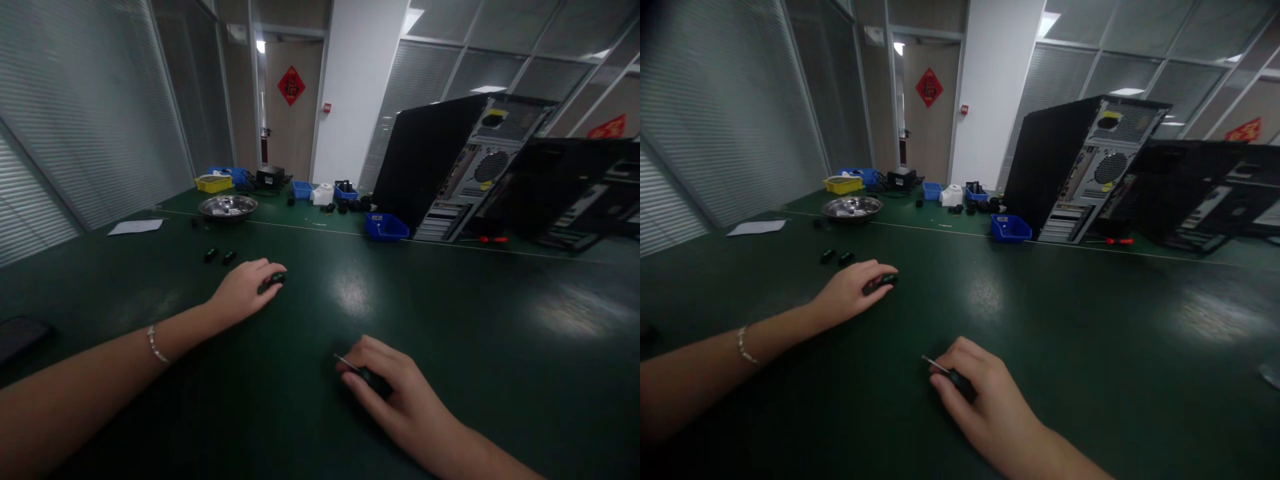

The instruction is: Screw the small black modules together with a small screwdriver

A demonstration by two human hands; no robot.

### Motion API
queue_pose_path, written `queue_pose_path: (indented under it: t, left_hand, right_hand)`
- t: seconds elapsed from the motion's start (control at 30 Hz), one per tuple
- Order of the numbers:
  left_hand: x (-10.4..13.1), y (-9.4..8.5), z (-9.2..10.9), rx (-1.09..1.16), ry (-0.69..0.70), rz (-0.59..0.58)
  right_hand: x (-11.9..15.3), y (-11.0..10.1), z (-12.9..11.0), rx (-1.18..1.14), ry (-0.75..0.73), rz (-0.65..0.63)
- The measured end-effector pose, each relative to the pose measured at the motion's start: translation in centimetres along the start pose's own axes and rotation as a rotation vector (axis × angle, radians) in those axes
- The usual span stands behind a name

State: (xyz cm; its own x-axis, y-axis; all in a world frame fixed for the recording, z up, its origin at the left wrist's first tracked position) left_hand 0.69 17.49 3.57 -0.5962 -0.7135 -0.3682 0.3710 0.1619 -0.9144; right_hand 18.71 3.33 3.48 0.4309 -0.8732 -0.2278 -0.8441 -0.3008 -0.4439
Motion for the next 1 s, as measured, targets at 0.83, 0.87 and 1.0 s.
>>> queue_pose_path:
  t: [0.83, 0.87, 1.0]
  left_hand:
    - [2.0, -1.8, -18.8, -0.314, -0.489, -0.092]
    - [2.2, -1.6, -19.1, -0.293, -0.488, -0.111]
    - [2.4, -2.5, -18.5, -0.252, -0.521, -0.055]
  right_hand:
    - [0.5, 1.1, -0.2, 0.095, -0.025, -0.132]
    - [0.6, 1.1, -0.2, 0.094, -0.030, -0.133]
    - [0.7, 0.9, -0.2, 0.094, -0.041, -0.130]
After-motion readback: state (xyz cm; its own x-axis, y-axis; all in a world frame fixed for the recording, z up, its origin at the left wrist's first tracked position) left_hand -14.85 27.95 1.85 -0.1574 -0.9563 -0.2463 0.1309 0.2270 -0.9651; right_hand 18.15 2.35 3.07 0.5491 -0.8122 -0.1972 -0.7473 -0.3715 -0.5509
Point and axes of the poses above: each hand's wrist, its own x-axis away from the middle knuckle, its own y-axis out of the palm, z = x × y, the point moved 9 cm from there along -x, towards the middle knuckle, and after that the axes turned 13 degrees about -x, right-handed, at the moved point
